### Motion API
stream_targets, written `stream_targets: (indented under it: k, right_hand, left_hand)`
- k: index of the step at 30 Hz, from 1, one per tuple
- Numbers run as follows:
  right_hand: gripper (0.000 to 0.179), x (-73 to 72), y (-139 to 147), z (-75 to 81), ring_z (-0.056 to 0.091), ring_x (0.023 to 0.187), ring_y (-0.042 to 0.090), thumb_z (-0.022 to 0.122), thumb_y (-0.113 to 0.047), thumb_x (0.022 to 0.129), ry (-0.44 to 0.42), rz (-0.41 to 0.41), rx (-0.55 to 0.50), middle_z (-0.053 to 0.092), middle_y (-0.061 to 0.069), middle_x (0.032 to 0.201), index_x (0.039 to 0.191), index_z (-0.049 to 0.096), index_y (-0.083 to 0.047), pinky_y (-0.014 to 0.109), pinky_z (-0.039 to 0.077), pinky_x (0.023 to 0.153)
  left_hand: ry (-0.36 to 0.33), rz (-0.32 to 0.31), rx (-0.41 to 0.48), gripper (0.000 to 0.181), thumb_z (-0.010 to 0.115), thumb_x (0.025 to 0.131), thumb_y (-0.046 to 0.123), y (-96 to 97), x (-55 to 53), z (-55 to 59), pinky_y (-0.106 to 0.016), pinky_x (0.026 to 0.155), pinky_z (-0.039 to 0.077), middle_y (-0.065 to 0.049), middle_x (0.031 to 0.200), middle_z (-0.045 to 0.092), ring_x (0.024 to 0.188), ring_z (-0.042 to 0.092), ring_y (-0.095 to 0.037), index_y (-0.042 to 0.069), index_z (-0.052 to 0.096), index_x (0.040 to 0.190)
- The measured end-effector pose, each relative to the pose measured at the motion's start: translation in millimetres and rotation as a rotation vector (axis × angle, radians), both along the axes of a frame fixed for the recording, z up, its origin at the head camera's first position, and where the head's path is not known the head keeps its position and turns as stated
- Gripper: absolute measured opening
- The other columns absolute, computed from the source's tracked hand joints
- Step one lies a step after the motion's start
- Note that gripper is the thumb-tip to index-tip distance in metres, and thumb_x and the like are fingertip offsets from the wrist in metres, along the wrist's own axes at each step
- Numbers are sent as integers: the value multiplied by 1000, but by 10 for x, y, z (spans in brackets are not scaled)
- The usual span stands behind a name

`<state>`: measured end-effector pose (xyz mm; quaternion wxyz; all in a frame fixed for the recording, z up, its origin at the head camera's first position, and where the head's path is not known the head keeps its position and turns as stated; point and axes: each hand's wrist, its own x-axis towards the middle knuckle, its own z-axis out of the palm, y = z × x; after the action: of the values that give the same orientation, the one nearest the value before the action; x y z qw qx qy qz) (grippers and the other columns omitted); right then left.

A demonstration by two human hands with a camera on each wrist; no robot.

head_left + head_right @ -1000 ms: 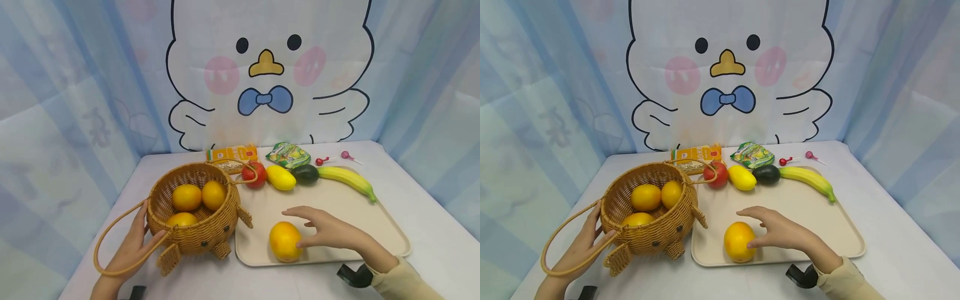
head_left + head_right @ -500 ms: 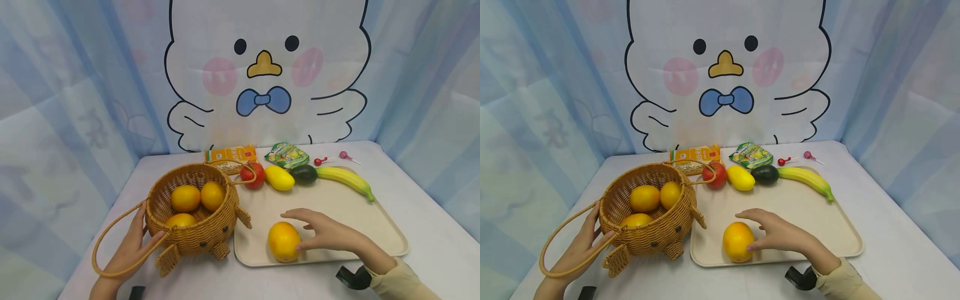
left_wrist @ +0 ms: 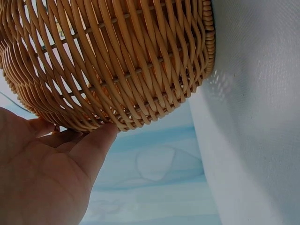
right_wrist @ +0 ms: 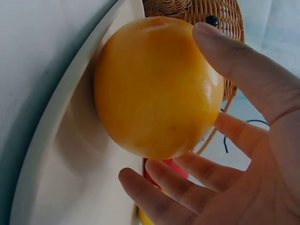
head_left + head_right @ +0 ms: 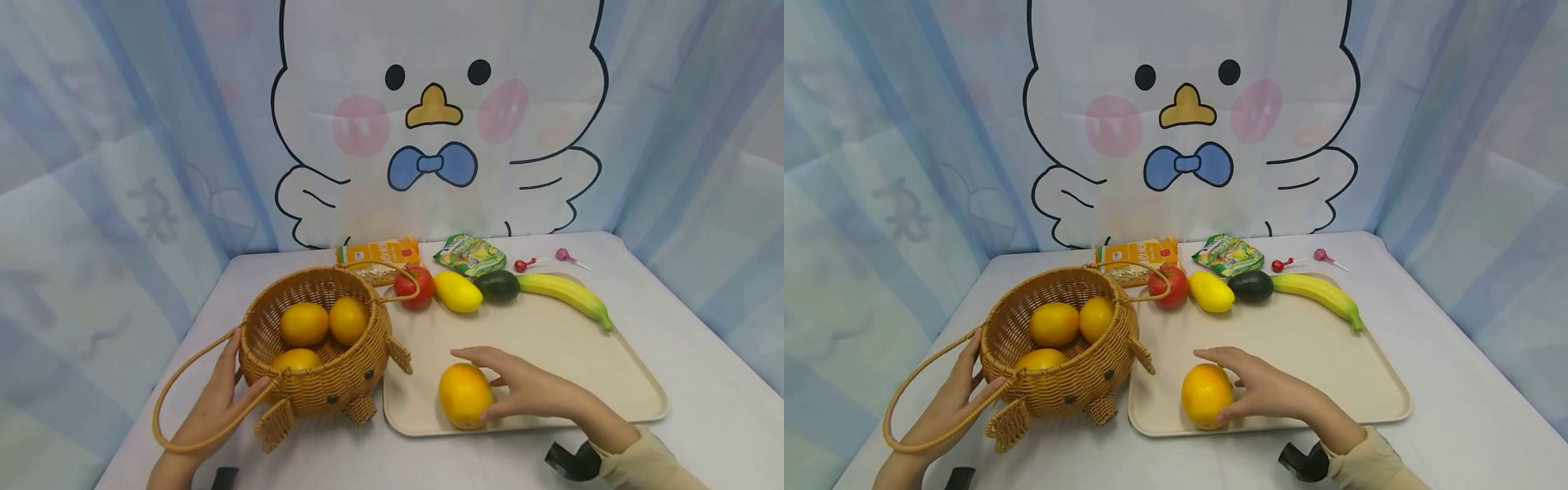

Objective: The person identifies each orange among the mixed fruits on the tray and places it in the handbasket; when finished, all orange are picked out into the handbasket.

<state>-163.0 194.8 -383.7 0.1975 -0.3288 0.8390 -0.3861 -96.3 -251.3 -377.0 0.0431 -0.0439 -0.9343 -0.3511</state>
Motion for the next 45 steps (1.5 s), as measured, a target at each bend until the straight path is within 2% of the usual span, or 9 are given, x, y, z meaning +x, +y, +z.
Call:
stream_targets:
  k: [6,11,16,20,35,45]
  right_hand:
    - [80,12,-22,-42,40,129,35,78,-30,76,0,30,8,39,6,147,144,37,-28,52,54,92]
    - [79,15,-33,-74,43,125,31,77,-35,76,17,55,36,41,3,146,144,37,-30,40,56,89]
    - [80,14,-37,-94,44,123,30,77,-37,75,13,55,48,41,3,145,144,36,-32,27,54,86]
    - [80,15,-35,-104,44,122,28,78,-36,75,6,49,42,42,4,144,143,37,-32,21,52,84]
    - [80,19,-31,-111,44,121,28,78,-36,74,-25,40,23,42,4,144,142,38,-30,19,54,84]
    - [79,11,-14,-130,44,121,23,78,-35,74,-31,46,9,40,4,145,142,38,-31,18,53,84]
  left_hand:
    - [-4,8,-12,90,52,96,38,-1,-7,-9,-66,106,30,-19,158,-10,142,10,-48,17,-17,150]
    - [-13,12,-13,90,51,96,39,2,0,-6,-66,107,29,-18,158,-11,142,9,-48,18,-18,150]
    - [-13,10,-12,90,50,96,40,9,2,5,-67,107,29,-18,158,-11,142,9,-47,19,-19,149]
    - [-15,14,-9,89,50,96,40,13,7,9,-67,107,28,-17,158,-12,143,8,-47,20,-19,149]
    - [-19,21,-9,90,50,96,42,18,10,13,-67,108,28,-17,158,-11,143,9,-47,20,-19,149]
    - [-25,23,-6,90,50,96,42,17,8,12,-67,108,27,-19,158,-11,143,9,-47,21,-20,149]
